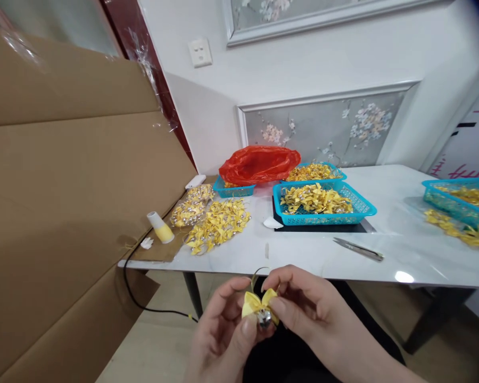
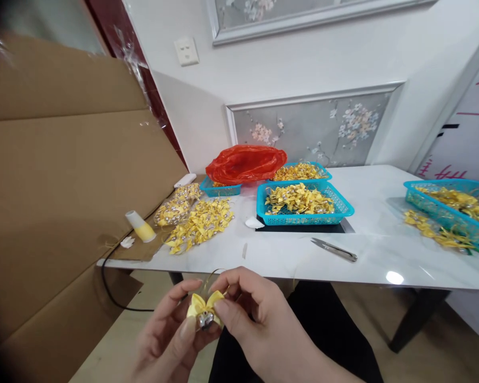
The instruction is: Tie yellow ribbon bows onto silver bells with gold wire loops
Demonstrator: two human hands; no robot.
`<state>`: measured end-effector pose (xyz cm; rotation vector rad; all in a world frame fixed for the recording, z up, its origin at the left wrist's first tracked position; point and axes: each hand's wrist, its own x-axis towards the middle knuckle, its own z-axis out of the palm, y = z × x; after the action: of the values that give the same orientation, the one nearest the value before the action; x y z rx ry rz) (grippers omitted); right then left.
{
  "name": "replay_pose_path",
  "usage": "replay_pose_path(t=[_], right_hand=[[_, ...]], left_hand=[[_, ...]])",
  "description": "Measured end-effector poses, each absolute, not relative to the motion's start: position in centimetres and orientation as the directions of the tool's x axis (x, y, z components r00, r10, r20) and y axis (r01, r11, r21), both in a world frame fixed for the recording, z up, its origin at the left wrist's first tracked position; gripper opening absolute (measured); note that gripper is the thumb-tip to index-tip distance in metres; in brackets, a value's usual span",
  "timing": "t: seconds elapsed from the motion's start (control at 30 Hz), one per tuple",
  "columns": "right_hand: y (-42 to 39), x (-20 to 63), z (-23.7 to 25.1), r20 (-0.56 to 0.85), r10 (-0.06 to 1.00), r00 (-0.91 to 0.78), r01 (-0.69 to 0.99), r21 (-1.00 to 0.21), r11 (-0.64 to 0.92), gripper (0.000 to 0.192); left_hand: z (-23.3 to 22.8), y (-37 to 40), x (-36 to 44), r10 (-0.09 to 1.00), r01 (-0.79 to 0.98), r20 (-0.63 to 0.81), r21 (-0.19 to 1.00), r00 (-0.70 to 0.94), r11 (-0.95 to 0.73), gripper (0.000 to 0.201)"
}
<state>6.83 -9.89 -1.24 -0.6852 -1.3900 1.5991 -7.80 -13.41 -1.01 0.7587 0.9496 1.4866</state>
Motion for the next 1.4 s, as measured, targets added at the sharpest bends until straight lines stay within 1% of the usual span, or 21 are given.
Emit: replay_pose_path(t=[0.13,0.27,0.37,0.47,0.6,0.73,0.83,0.93,1.0,1.1,1.2,1.3,1.4], right_hand=[[-10.0,7.0,-0.9,0.165,0.866,-0.472,-0.236,-0.97,0.056,0.02],[-10.0,7.0,-0.7,0.2,0.865,-0.461,-0.212,-0.971,0.111,0.015],[-10.1,7.0,-0.7,0.242,0.854,-0.461,-0.168,-0.968,0.184,0.011],[-10.2,7.1,-0.7,0.261,0.854,-0.45,-0.147,-0.965,0.218,0.011],[-10.5,7.1,-0.8,0.241,0.875,-0.42,-0.15,-0.969,0.195,0.013],[-10.6,6.8,-0.9,0.218,0.897,-0.385,-0.168,-0.972,0.164,0.016],[-10.7,6.6,-1.1,0.215,0.913,-0.346,-0.172,-0.971,0.163,0.015],[-10.8,6.5,-1.2,0.243,0.918,-0.314,-0.153,-0.967,0.204,0.014],[-10.8,6.4,-1.2,0.263,0.916,-0.303,-0.135,-0.963,0.232,0.013],[-10.9,6.5,-1.0,0.203,0.931,-0.304,-0.138,-0.976,0.168,0.015],[-10.9,6.6,-0.8,0.119,0.935,-0.333,-0.167,-0.984,0.066,0.022],[-11.0,6.8,-0.6,0.095,0.927,-0.364,-0.187,-0.982,0.027,0.026],[-11.0,6.9,-0.4,0.086,0.912,-0.4,-0.194,-0.981,0.008,0.03]], left_hand=[[-0.9,-13.8,-7.9,0.98,-0.448,-0.036,0.892,-0.196,-0.057,0.036],[-1.3,-13.8,-8.7,0.969,-0.369,-0.013,0.926,-0.245,-0.081,0.029],[-1.6,-13.6,-9.0,0.975,-0.303,-0.022,0.952,-0.22,-0.047,0.019],[-1.6,-13.5,-8.9,0.982,-0.3,-0.027,0.954,-0.188,-0.031,0.013],[-1.4,-13.6,-8.6,0.982,-0.341,-0.008,0.938,-0.191,-0.059,0.017],[-1.3,-13.8,-8.4,0.989,-0.341,0.078,0.933,-0.122,-0.116,0.002],[-0.9,-14.1,-8.3,0.99,-0.293,0.093,0.948,-0.105,-0.121,0.007],[-0.4,-14.4,-8.2,0.987,-0.281,0.082,0.952,-0.136,-0.118,0.015],[-0.4,-14.4,-8.3,0.99,-0.274,0.071,0.956,-0.126,-0.103,0.013],[-0.7,-14.2,-8.4,0.995,-0.253,0.022,0.966,-0.092,-0.045,0.011],[-0.8,-14.1,-8.1,0.989,-0.24,0.022,0.969,-0.145,-0.056,0.015],[-0.5,-14.3,-7.7,0.976,-0.256,0.018,0.964,-0.217,-0.075,0.018],[-0.4,-14.4,-7.7,0.979,-0.307,-0.008,0.95,-0.203,-0.056,0.019]])
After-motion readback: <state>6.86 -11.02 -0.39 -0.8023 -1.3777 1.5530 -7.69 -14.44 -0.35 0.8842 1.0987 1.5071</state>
